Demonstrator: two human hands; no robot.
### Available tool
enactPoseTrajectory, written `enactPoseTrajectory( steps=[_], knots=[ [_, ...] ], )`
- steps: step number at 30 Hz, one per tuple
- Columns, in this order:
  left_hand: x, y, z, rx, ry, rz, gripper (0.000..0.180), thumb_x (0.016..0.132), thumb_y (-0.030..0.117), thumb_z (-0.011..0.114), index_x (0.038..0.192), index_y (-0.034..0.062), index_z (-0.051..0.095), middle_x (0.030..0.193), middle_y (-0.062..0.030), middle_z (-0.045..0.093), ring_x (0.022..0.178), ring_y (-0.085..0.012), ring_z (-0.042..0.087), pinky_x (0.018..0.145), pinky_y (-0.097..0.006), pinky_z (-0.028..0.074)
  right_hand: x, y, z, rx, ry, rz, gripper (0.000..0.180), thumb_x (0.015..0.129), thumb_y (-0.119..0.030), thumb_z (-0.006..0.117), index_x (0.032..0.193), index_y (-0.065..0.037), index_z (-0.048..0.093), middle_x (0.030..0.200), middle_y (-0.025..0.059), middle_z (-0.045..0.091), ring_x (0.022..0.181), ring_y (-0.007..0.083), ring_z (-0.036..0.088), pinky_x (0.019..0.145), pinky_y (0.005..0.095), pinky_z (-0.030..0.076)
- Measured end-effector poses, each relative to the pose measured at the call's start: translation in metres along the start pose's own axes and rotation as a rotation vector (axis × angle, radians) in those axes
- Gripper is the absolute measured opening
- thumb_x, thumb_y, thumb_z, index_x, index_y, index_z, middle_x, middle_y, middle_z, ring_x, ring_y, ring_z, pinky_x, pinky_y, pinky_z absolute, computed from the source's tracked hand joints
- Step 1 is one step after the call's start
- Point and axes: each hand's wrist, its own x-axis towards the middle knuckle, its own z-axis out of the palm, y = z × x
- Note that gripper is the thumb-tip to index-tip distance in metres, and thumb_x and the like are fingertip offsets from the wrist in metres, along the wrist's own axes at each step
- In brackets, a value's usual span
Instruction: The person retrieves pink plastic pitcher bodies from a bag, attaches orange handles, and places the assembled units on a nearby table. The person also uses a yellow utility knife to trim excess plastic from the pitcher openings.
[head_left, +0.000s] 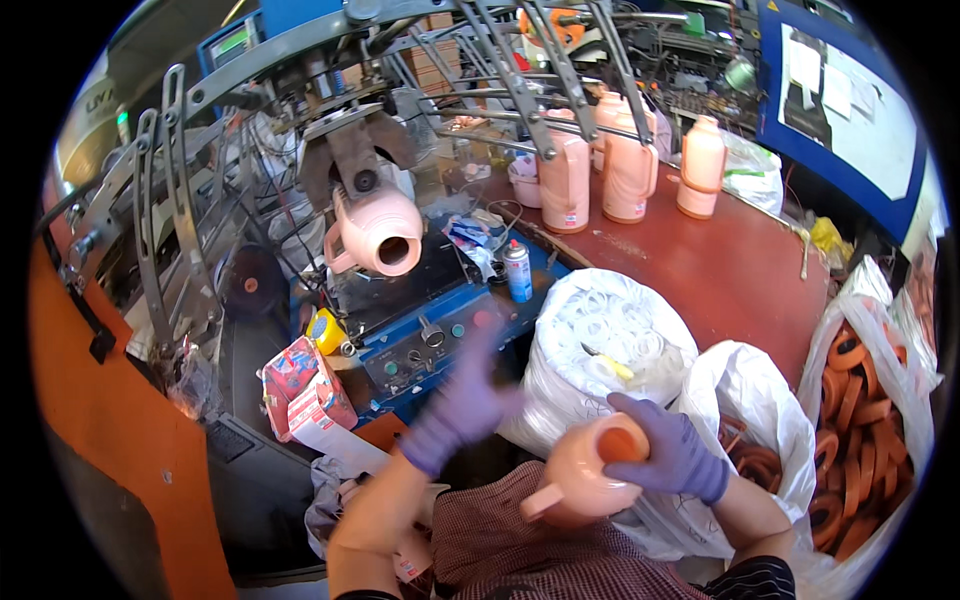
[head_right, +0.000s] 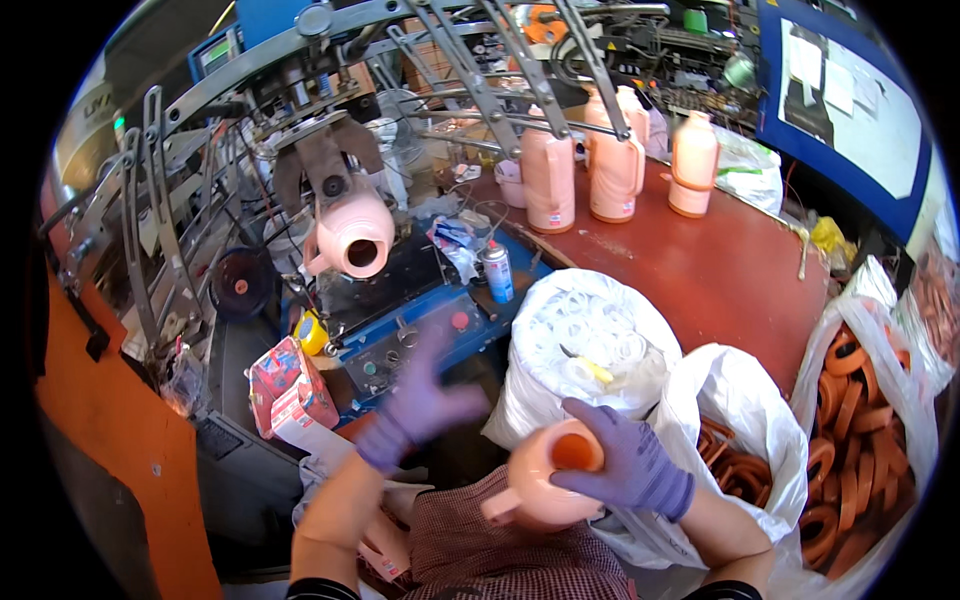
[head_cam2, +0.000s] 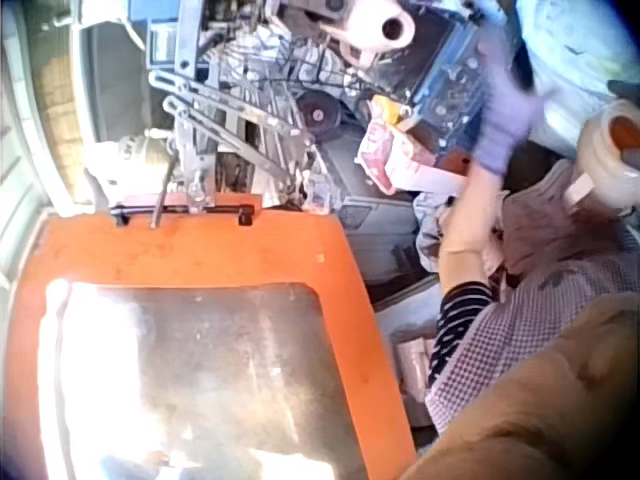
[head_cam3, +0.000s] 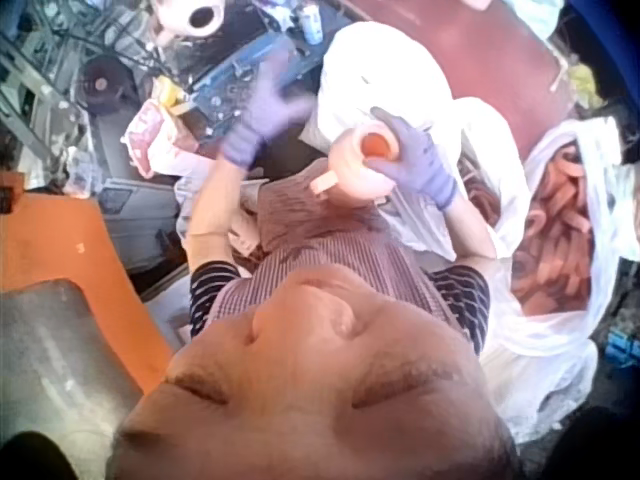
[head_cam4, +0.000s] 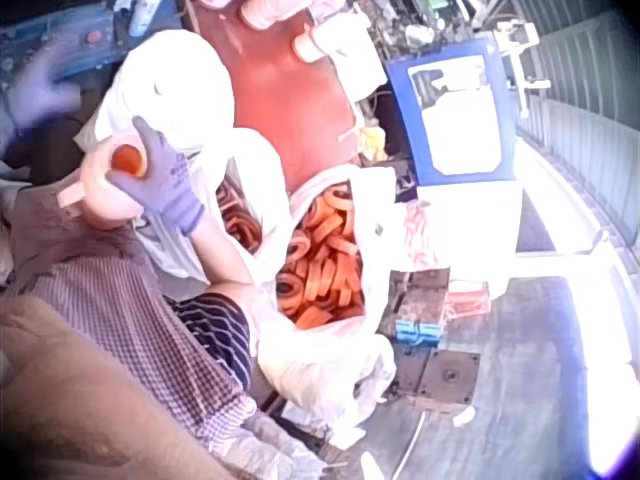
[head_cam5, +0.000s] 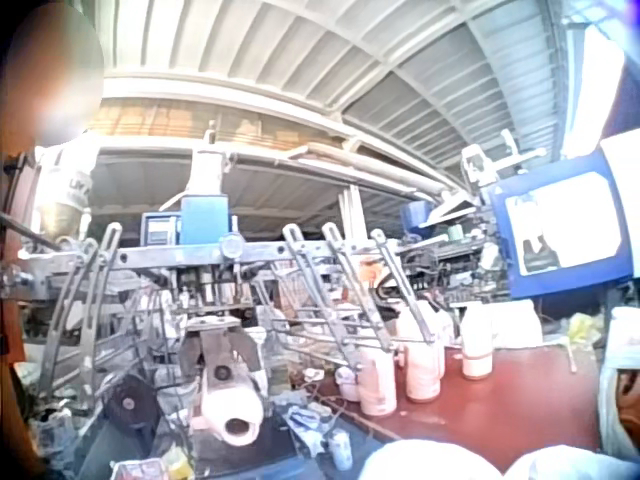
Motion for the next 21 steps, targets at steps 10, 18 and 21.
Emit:
enactPoseTrajectory(
  steps=[10, 18, 21],
  knots=[
    [-0.077, 0.033, 0.029, -0.151, -0.252, -0.136, 0.093, 0.07, 0.031, 0.09, 0.144, -0.0008, 0.042, 0.136, -0.0184, 0.055, 0.126, -0.03, 0.056, 0.108, -0.041, 0.042, -0.354, 0.308, -0.3, -0.829, 1.173, 0.61, 0.024, 0.096, -0.012, 0.059, 0.112, 0.003, 0.064, 0.103, 0.0101, 0.065, 0.1, 0.0196, 0.061, 0.092, 0.03, 0.048],
    [-0.1, 0.013, 0.027, -0.087, -0.106, -0.151, 0.086, 0.072, 0.03, 0.088, 0.141, 0.0017, 0.045, 0.135, -0.0161, 0.055, 0.127, -0.0279, 0.054, 0.11, -0.04, 0.041, -0.39, 0.332, -0.227, -0.508, 0.906, 1.353, 0.025, 0.096, -0.015, 0.06, 0.112, 0.003, 0.063, 0.105, 0.0098, 0.064, 0.099, 0.0186, 0.06, 0.089, 0.0311, 0.049],
    [-0.102, 0.012, 0.02, -0.139, -0.092, -0.193, 0.086, 0.072, 0.029, 0.089, 0.141, 0.0019, 0.045, 0.136, -0.0157, 0.055, 0.127, -0.0271, 0.054, 0.11, -0.04, 0.041, -0.366, 0.324, -0.216, -0.49, 0.88, 1.325, 0.025, 0.095, -0.016, 0.061, 0.112, 0.003, 0.063, 0.105, 0.0097, 0.063, 0.098, 0.0182, 0.06, 0.088, 0.0315, 0.049]
  ],
)
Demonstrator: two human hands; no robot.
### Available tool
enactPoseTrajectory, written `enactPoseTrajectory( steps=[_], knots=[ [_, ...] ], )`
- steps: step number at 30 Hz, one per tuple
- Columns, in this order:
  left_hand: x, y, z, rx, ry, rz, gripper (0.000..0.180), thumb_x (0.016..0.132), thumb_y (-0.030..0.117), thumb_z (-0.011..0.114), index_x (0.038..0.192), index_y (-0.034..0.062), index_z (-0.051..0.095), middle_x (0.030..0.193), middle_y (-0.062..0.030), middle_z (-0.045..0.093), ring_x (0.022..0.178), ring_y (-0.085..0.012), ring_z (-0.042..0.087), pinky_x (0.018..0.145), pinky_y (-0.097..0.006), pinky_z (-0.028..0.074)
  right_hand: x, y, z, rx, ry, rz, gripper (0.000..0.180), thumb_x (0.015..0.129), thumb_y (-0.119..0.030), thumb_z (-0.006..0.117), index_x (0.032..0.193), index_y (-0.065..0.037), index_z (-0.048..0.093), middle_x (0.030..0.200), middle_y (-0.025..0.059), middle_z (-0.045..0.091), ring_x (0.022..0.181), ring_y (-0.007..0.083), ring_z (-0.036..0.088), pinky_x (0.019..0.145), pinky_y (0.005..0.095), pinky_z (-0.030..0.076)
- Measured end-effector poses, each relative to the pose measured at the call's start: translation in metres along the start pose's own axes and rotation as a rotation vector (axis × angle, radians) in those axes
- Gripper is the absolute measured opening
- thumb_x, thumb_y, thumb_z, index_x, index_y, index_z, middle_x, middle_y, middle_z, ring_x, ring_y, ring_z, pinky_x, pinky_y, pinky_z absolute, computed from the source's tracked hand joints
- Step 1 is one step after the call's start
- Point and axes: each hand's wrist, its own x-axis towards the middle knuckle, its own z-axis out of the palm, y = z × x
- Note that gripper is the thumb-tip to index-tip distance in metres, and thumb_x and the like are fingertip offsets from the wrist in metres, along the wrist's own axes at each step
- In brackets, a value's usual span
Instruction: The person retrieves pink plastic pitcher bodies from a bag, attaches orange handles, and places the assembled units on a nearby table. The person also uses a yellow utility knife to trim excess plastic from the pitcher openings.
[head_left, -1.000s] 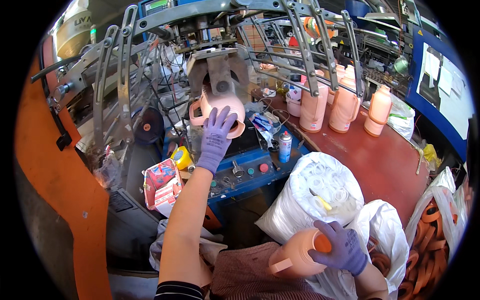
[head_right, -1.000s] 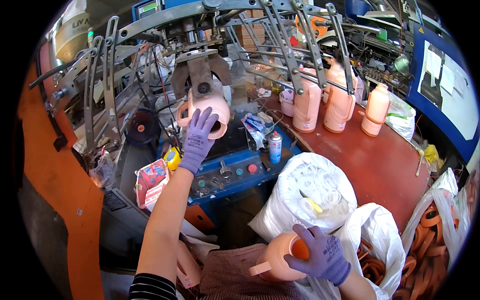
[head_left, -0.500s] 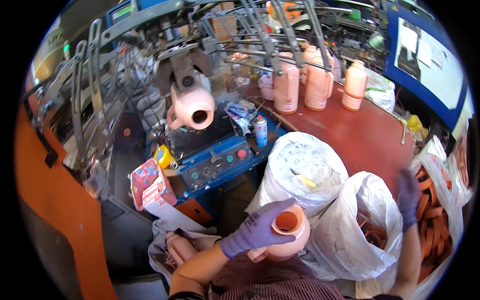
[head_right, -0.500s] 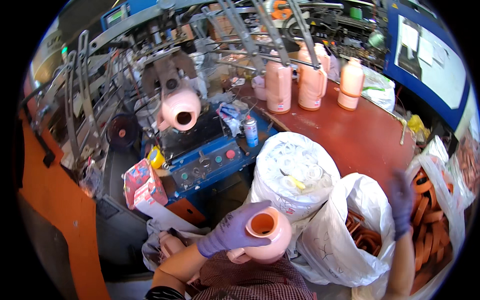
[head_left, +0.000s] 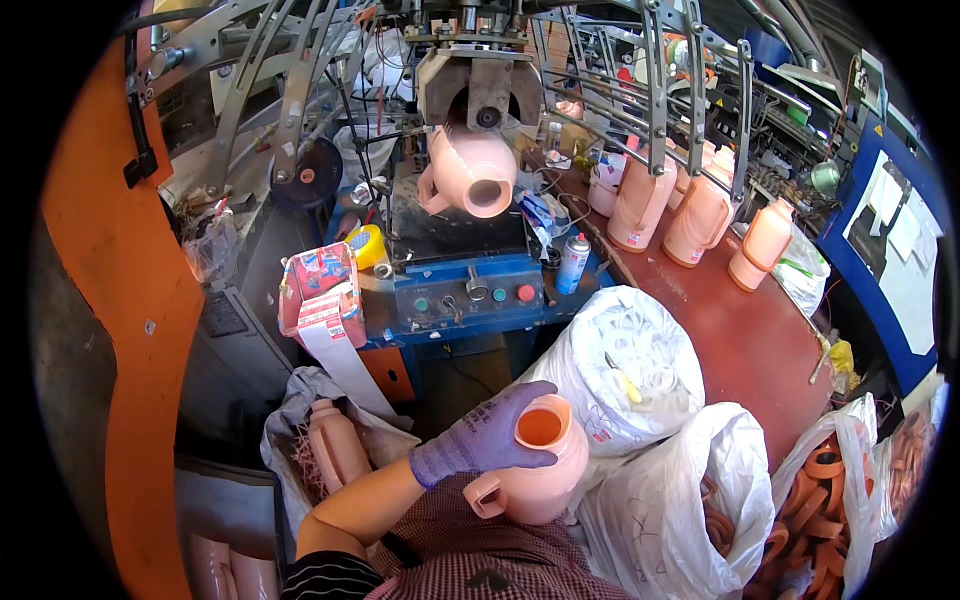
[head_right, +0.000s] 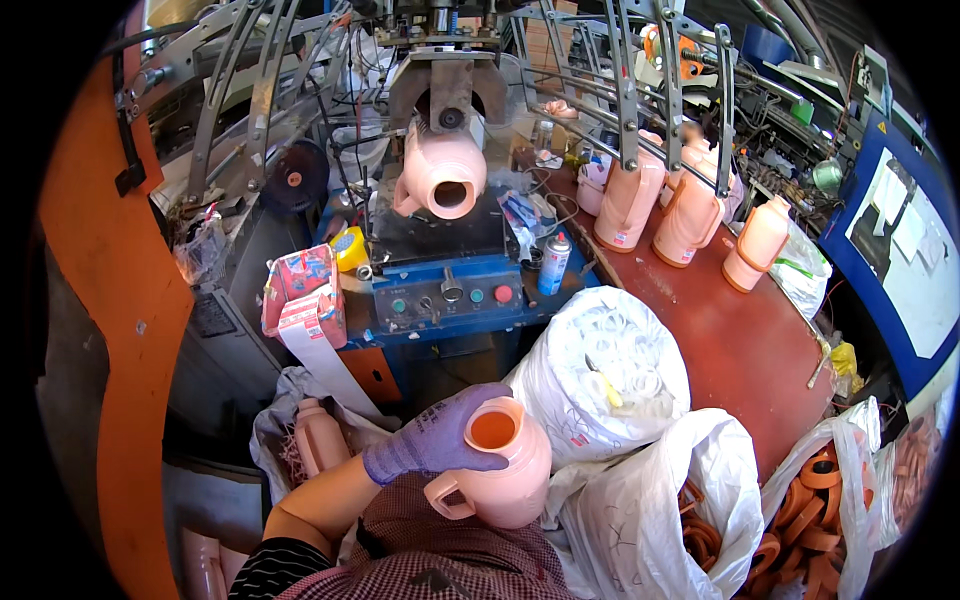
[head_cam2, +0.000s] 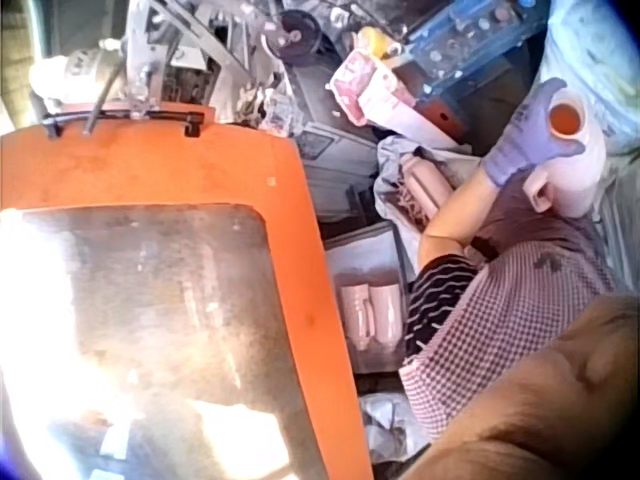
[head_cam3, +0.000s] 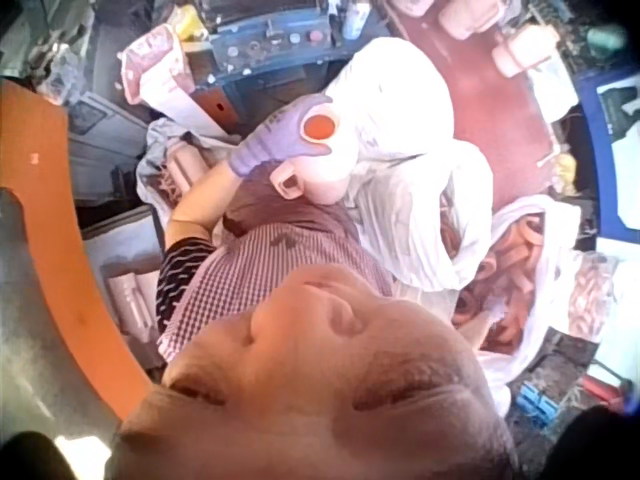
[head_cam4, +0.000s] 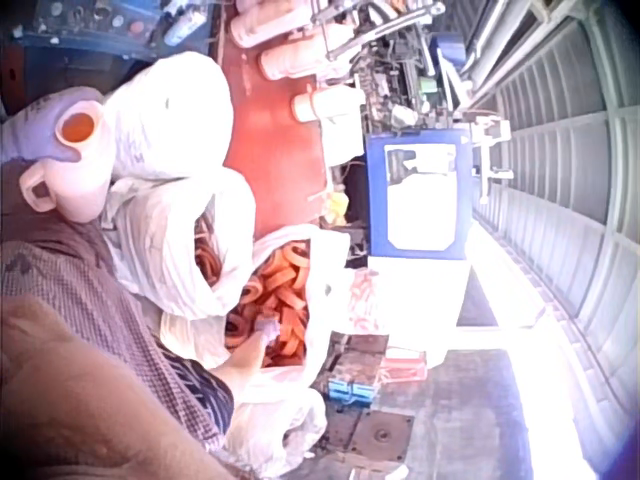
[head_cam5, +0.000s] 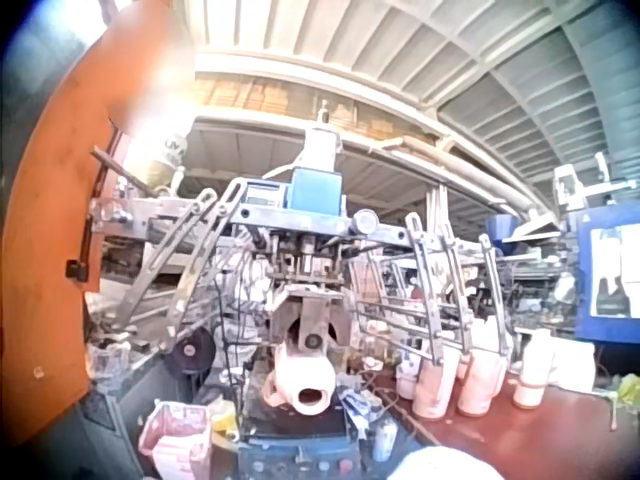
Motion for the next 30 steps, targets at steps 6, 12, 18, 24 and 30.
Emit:
enactPoseTrajectory(
  steps=[6, 12, 18, 24, 30],
  knots=[
    [-0.007, -0.011, -0.019, -0.096, -0.017, 0.039, 0.084, 0.071, 0.029, 0.089, 0.139, 0.0028, 0.047, 0.133, -0.0148, 0.057, 0.125, -0.0247, 0.056, 0.108, -0.039, 0.043, -0.016, -0.044, -0.017, 0.023, 0.084, -0.066, 0.027, 0.095, -0.018, 0.061, 0.112, 0.003, 0.062, 0.107, 0.0095, 0.062, 0.097, 0.0174, 0.059, 0.085, 0.0323, 0.049],
    [-0.033, -0.056, -0.05, 0.035, 0.282, -0.112, 0.072, 0.07, 0.025, 0.091, 0.129, 0.0037, 0.055, 0.12, -0.011, 0.063, 0.111, -0.0216, 0.062, 0.098, -0.035, 0.049, -0.056, -0.171, -0.049, 0.125, 0.298, -0.449, 0.028, 0.095, -0.02, 0.062, 0.112, 0.003, 0.062, 0.108, 0.0093, 0.061, 0.096, 0.0166, 0.058, 0.083, 0.0331, 0.05],
    [-0.138, -0.139, -0.078, -0.666, 0.952, -0.491, 0.051, 0.09, 0.028, 0.073, 0.13, 0.0016, 0.056, 0.117, -0.0097, 0.065, 0.108, -0.0204, 0.064, 0.095, -0.035, 0.052, -0.191, -0.349, 0.056, 0.402, -0.443, -0.855, 0.032, 0.095, -0.023, 0.063, 0.114, 0.003, 0.063, 0.108, 0.0131, 0.064, 0.097, 0.0212, 0.061, 0.085, 0.0355, 0.05],
    [-0.209, -0.127, -0.029, -0.753, 0.809, -0.24, 0.052, 0.102, 0.045, 0.042, 0.135, 0.0062, 0.054, 0.132, -0.0108, 0.061, 0.121, -0.0282, 0.058, 0.105, -0.044, 0.047, -0.415, -0.446, 0.131, 0.75, -1.006, -0.925, 0.051, 0.089, -0.025, 0.068, 0.132, 0.001, 0.057, 0.107, 0.0153, 0.065, 0.097, 0.025, 0.063, 0.088, 0.0372, 0.05],
    [-0.186, -0.052, -0.03, -0.802, 0.811, -0.176, 0.066, 0.098, 0.056, 0.039, 0.144, 0.0101, 0.048, 0.143, -0.0126, 0.054, 0.13, -0.0326, 0.053, 0.11, -0.05, 0.042, -0.484, -0.465, 0.095, 0.839, -0.951, -1.369, 0.058, 0.08, -0.016, 0.072, 0.131, 0.006, 0.056, 0.098, 0.0186, 0.059, 0.087, 0.0316, 0.06, 0.08, 0.0372, 0.049]
  ],
)
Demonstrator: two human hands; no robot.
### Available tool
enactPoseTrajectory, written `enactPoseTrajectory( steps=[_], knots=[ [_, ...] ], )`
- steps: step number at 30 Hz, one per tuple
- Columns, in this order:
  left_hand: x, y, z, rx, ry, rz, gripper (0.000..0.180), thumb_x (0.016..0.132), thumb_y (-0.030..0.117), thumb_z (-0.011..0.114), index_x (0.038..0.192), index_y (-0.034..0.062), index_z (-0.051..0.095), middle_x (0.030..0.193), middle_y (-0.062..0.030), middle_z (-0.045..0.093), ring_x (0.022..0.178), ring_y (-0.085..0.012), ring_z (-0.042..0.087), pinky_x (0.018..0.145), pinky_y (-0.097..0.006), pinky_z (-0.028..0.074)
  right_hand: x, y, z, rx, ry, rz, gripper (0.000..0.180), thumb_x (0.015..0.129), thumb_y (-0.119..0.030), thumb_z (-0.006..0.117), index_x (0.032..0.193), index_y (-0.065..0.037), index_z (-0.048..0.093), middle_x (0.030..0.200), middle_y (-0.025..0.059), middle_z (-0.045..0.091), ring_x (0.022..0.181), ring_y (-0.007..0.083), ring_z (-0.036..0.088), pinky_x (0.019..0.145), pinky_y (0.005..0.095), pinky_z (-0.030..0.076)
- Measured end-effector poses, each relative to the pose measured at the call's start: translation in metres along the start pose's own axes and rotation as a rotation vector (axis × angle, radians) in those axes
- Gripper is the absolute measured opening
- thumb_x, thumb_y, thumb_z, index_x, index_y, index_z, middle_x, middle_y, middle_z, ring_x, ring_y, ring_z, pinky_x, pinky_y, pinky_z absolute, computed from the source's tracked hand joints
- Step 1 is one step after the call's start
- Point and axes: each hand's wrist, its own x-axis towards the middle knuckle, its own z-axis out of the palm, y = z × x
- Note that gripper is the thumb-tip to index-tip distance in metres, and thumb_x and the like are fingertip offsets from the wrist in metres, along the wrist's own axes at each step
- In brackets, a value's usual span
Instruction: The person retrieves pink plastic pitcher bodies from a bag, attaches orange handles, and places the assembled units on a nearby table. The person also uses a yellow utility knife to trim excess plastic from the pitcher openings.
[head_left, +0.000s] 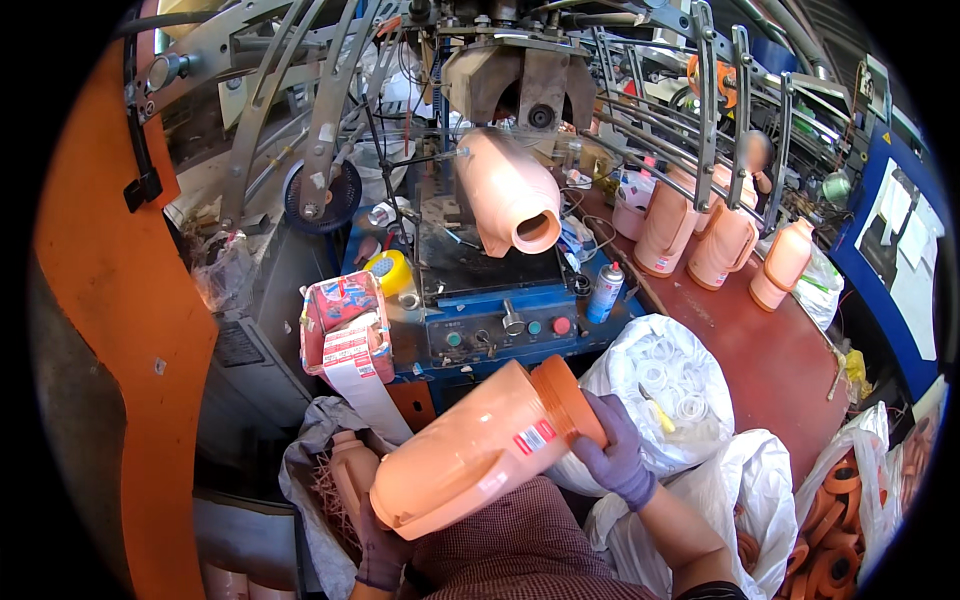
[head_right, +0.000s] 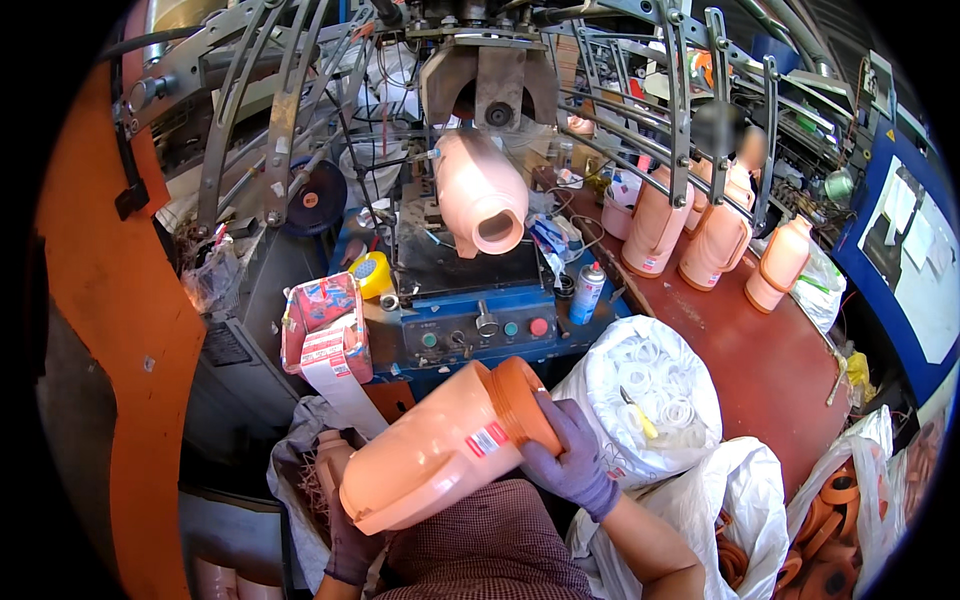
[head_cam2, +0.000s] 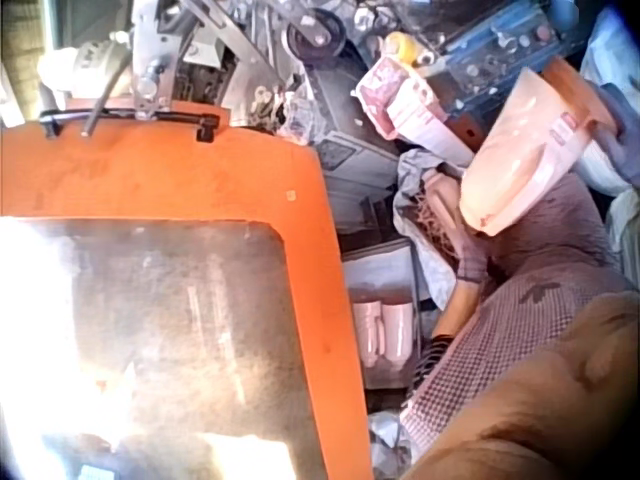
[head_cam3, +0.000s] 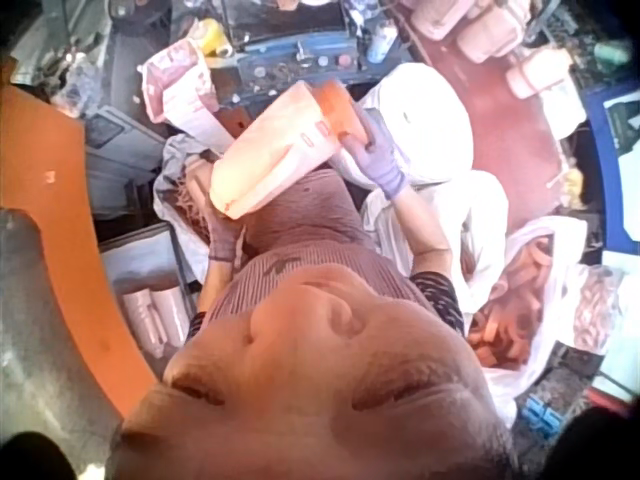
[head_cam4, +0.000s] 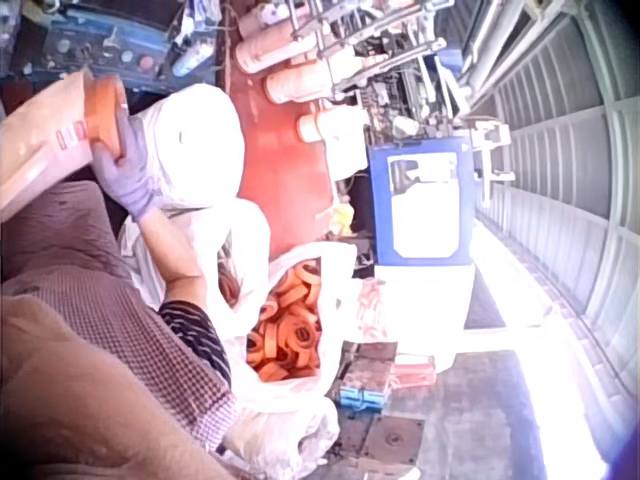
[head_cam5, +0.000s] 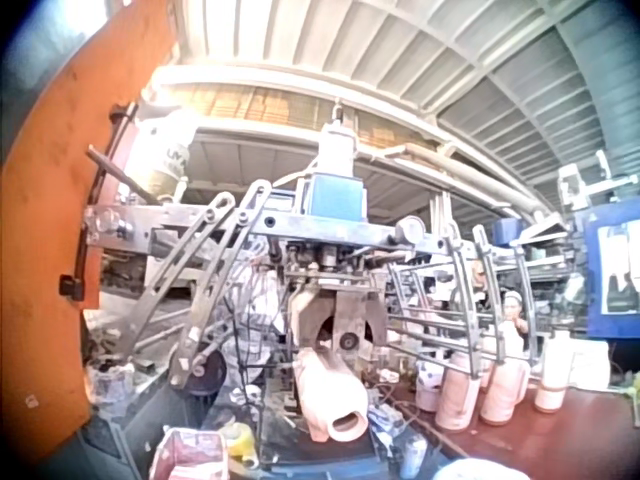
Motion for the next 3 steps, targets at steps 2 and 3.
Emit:
enactPoseTrajectory(
  steps=[2, 3],
  knots=[
    [0.0044, 0.0009, -0.0052, 0.07, -0.019, -0.009, 0.068, 0.098, 0.059, 0.038, 0.146, 0.0119, 0.045, 0.145, -0.013, 0.052, 0.132, -0.0324, 0.052, 0.112, -0.05, 0.04, -0.0065, 0.0008, 0.0043, 0.0, 0.054, -0.013, 0.059, 0.08, -0.017, 0.072, 0.132, 0.006, 0.056, 0.098, 0.0187, 0.059, 0.087, 0.0316, 0.06, 0.08, 0.038, 0.049],
    [0.004, 0.0005, -0.0073, 0.075, -0.023, -0.013, 0.068, 0.098, 0.059, 0.038, 0.146, 0.0119, 0.045, 0.145, -0.013, 0.052, 0.132, -0.0324, 0.052, 0.112, -0.05, 0.04, -0.0031, 0.0021, 0.004, -0.029, 0.064, 0.003, 0.062, 0.078, -0.017, 0.074, 0.133, 0.005, 0.056, 0.1, 0.0194, 0.06, 0.087, 0.0308, 0.061, 0.08, 0.0391, 0.05]
  ],
)
